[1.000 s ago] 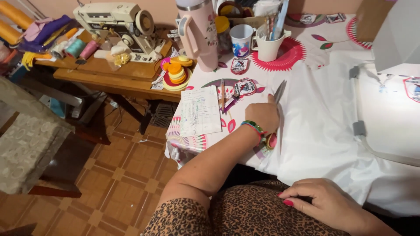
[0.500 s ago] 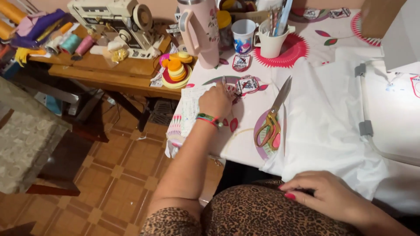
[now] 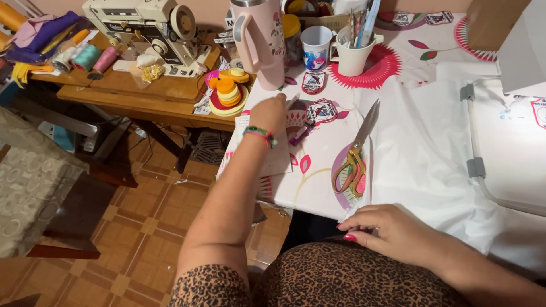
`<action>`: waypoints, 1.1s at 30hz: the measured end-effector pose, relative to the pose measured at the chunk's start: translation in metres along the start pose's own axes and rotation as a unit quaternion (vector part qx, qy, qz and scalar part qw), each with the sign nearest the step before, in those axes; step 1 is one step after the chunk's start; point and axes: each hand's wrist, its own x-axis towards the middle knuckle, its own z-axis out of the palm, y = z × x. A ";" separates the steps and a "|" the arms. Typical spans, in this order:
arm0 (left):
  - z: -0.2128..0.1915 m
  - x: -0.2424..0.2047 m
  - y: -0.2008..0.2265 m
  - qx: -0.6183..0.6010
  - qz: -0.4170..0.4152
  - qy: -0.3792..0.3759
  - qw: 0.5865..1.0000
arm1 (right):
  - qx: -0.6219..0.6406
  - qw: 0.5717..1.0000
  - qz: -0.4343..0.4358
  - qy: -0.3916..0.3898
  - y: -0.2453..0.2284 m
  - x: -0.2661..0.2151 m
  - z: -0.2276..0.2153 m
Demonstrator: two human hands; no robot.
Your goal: Cutting out embroidered patches from a fabric sheet using scissors at a sewing workstation.
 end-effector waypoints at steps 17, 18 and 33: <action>0.042 0.039 0.028 -0.042 0.060 0.060 0.996 | 0.004 0.999 0.009 0.052 0.003 -0.006 0.005; 0.040 0.039 0.030 -0.041 0.060 0.059 0.996 | 0.005 0.999 0.010 0.052 0.002 -0.006 0.005; -0.036 -0.070 0.036 -0.374 0.142 0.119 0.909 | -0.185 0.972 -0.025 0.142 -0.003 0.080 0.017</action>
